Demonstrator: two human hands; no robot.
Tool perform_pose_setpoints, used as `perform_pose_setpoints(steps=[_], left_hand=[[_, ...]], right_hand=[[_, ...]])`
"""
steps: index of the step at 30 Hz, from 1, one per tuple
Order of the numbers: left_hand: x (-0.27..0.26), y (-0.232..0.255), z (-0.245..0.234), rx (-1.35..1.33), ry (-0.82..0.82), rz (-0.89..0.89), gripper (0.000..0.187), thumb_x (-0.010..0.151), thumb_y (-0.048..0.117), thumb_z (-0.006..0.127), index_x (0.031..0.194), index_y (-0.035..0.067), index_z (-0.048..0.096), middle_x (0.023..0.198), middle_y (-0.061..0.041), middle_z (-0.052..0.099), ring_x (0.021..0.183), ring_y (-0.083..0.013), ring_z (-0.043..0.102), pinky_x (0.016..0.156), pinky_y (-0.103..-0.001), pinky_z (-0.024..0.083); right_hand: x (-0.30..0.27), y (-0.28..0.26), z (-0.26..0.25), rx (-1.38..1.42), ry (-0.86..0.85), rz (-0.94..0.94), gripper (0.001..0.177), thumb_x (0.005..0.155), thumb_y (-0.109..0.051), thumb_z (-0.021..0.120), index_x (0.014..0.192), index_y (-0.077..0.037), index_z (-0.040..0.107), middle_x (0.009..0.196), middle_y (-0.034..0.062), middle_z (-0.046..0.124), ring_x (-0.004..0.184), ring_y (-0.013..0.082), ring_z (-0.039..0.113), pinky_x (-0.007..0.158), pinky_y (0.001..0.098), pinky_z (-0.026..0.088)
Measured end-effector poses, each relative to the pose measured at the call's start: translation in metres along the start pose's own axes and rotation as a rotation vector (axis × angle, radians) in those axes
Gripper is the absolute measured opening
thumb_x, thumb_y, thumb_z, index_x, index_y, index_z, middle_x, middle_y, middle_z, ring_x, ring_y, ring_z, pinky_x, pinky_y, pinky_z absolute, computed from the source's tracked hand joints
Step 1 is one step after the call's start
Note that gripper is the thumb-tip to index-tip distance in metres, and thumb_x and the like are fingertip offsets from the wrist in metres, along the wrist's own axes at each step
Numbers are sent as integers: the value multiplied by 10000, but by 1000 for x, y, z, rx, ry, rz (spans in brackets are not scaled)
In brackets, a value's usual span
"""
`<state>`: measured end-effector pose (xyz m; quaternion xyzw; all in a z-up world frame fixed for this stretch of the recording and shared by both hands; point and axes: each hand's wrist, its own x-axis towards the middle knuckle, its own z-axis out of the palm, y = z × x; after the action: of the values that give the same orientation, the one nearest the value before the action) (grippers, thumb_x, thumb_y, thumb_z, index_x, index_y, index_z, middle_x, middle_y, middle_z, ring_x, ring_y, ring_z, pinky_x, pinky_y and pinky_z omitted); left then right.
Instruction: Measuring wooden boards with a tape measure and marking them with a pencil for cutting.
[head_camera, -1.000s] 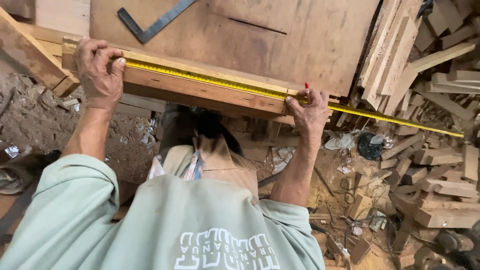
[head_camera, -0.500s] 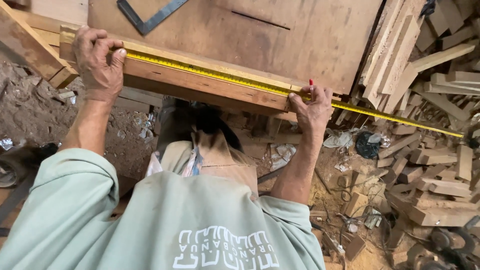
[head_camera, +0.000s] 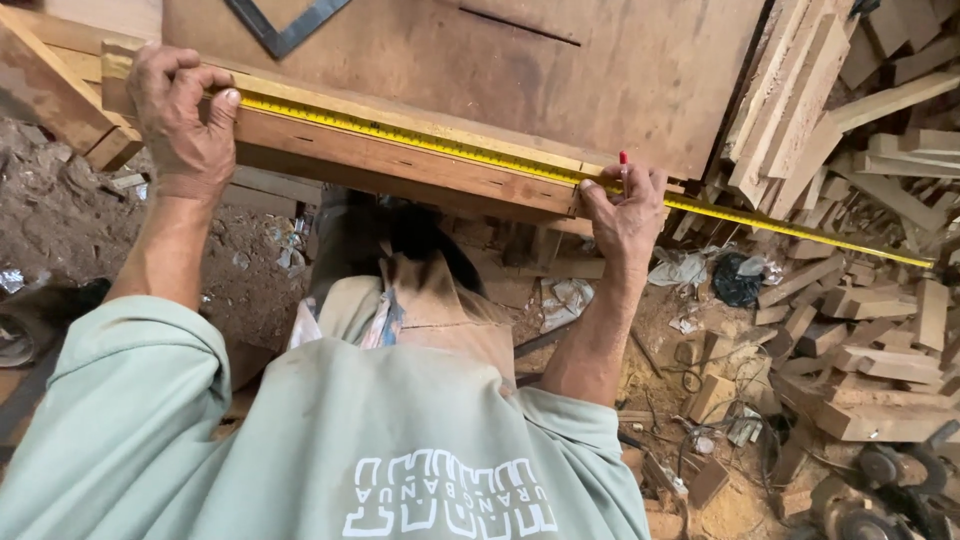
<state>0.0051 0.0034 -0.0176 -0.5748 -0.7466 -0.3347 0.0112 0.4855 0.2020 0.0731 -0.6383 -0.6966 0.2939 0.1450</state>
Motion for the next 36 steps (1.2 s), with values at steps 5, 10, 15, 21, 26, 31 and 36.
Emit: perform_pose_setpoints(steps=[5,10,15,21,26,31,36], left_hand=[[2,11,-8,-23,-42,-42,143,1090,75,672,1102,-52,737,1310,-193,514,1347,-422,442,1165,-639,377],[8,14,-9,-26,20,53,539,1226,367,512,1044,-81,751,1270,-198,536,1281,-384,500,1185,-584,380],[4,3,-2,-3,23,50,567,1226,406,479,1039,-69,725,1270,-215,548,1241,-374,523,1144,-596,406],[5,4,-3,-7,27,62,617,1221,447,452,1055,-76,734,1266,-212,546,1248,-380,523,1154,-599,396],[2,1,-2,-18,11,40,469,1215,319,530,1080,-77,741,1296,-210,540,1272,-382,508,1168,-626,374],[3,5,-3,-25,-5,18,446,1214,302,522,1095,-77,724,1296,-216,540,1282,-392,518,1196,-634,340],[5,9,-6,-30,-1,21,494,1221,346,506,1089,-76,726,1267,-220,554,1273,-396,520,1197,-628,339]], right_hand=[[1,4,0,-31,12,-41,174,823,-233,777,952,-147,696,1026,30,511,885,138,578,693,279,597],[2,10,2,-13,-1,-70,197,878,-187,800,997,-98,670,1080,74,508,902,164,646,755,299,684],[0,4,-1,-6,3,-68,176,879,-206,782,978,-113,670,1053,45,490,862,133,627,725,281,667],[0,1,-2,0,-4,-45,194,864,-212,786,974,-117,657,1060,38,474,854,136,633,749,288,667],[0,0,-2,-11,-6,-60,212,860,-226,788,982,-118,652,1071,48,485,867,146,631,740,305,663],[-1,-2,-3,16,-8,-57,204,877,-214,792,998,-104,671,1069,48,482,892,144,638,772,289,670],[0,-5,-4,-12,5,-45,203,838,-213,811,969,-126,683,1065,39,511,876,144,647,746,286,654]])
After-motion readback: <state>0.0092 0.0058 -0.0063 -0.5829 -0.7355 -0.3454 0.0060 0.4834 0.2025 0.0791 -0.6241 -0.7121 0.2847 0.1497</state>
